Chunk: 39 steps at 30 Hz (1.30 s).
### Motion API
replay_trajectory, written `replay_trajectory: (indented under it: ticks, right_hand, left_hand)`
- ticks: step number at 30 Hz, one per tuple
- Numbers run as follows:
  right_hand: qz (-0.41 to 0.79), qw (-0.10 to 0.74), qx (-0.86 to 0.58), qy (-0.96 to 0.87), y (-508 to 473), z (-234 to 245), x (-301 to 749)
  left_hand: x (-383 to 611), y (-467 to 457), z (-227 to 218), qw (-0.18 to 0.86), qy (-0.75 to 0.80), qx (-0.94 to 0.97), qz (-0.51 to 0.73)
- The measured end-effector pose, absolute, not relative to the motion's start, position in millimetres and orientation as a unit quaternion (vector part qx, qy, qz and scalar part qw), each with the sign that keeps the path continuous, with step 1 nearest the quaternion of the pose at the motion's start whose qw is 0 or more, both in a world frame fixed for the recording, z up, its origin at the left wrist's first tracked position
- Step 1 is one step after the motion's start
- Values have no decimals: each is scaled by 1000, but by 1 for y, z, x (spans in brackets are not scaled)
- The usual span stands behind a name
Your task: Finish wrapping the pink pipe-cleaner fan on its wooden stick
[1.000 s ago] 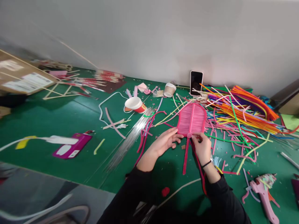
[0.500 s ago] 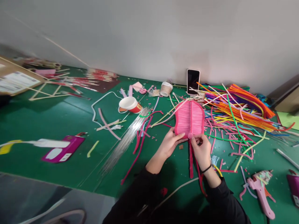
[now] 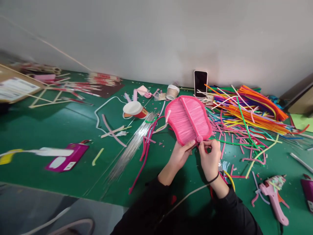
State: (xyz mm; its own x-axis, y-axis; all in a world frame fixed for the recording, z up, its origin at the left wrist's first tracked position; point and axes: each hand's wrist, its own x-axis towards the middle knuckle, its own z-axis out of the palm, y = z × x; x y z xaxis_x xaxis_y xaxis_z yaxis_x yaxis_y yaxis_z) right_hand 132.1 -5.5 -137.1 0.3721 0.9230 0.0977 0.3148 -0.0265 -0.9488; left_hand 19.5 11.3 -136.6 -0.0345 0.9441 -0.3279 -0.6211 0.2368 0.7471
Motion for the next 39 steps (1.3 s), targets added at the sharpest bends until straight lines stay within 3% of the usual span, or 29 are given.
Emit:
replay_trajectory:
  ticks: [20, 28, 39]
  right_hand:
    - [313, 443, -619, -568, 6, -120, 147]
    - [160, 473, -503, -705, 12, -117, 151]
    - [56, 475, -515, -711, 10, -116, 148]
  left_hand:
    - [24, 10, -138, 593, 479, 218, 609]
    - [25, 9, -142, 571, 498, 192, 624]
    - [30, 10, -131, 614, 411, 144, 658]
